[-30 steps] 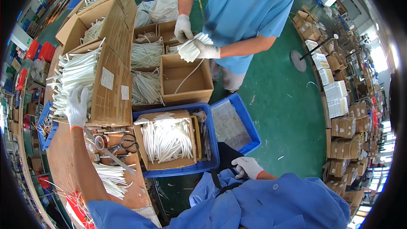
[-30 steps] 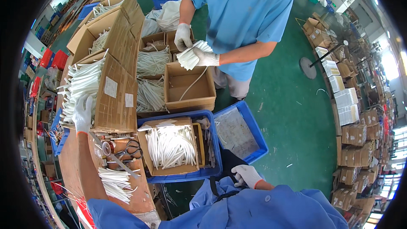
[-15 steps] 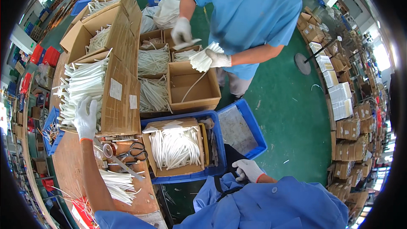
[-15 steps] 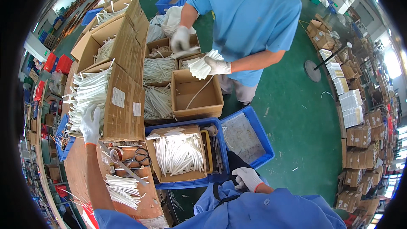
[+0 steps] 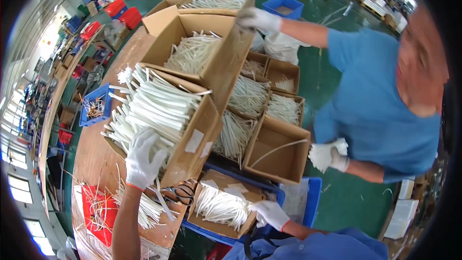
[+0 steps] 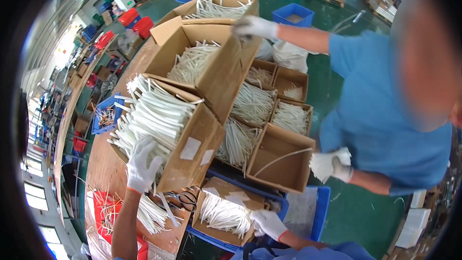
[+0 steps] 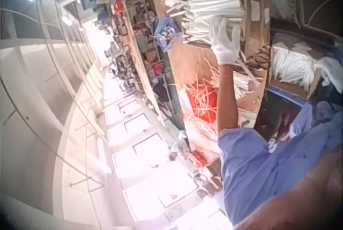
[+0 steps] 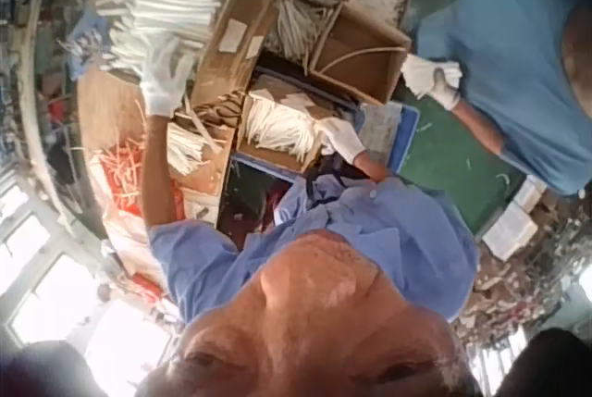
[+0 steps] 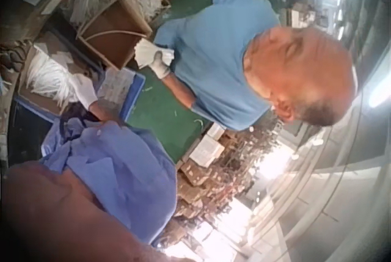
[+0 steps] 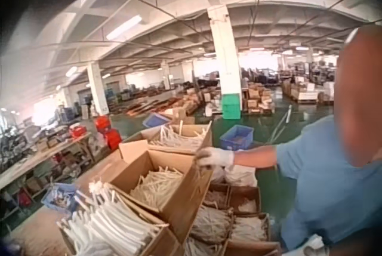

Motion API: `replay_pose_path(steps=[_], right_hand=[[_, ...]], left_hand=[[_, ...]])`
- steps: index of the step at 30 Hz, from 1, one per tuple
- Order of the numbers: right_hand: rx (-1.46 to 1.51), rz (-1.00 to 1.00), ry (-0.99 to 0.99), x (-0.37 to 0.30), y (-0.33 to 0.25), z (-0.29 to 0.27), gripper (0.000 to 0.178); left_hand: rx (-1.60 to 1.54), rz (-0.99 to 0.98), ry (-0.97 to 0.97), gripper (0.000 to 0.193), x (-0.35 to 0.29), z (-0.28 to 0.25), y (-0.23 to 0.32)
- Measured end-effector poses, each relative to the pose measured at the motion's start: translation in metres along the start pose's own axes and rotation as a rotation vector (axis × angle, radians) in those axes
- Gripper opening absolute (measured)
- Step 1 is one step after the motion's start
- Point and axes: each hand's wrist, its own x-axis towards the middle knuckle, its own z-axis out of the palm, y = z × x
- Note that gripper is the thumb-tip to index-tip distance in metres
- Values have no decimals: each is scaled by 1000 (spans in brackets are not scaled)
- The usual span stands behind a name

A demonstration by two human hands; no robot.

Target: Manually winding copper wire onto a core and assembling components at a factory workbench.

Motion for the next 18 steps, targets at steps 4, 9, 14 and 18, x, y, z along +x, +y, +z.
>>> replay_pose_path(steps=[4,9,14,18], right_hand=[[198,-278,-14,67,-206,9,38],[-58,-535,78,161,-436,25,110],[-655,-463,266,256,-523,22,74],[-1791,-703,184,239,-530,45,50]], left_hand=[[54,-21,-73,58,12,0,6],[140,-73,-147,68,10,0,9],[126,-20,-155,70,31,9,5],[153,-87,-182,71,13,-1,4]])
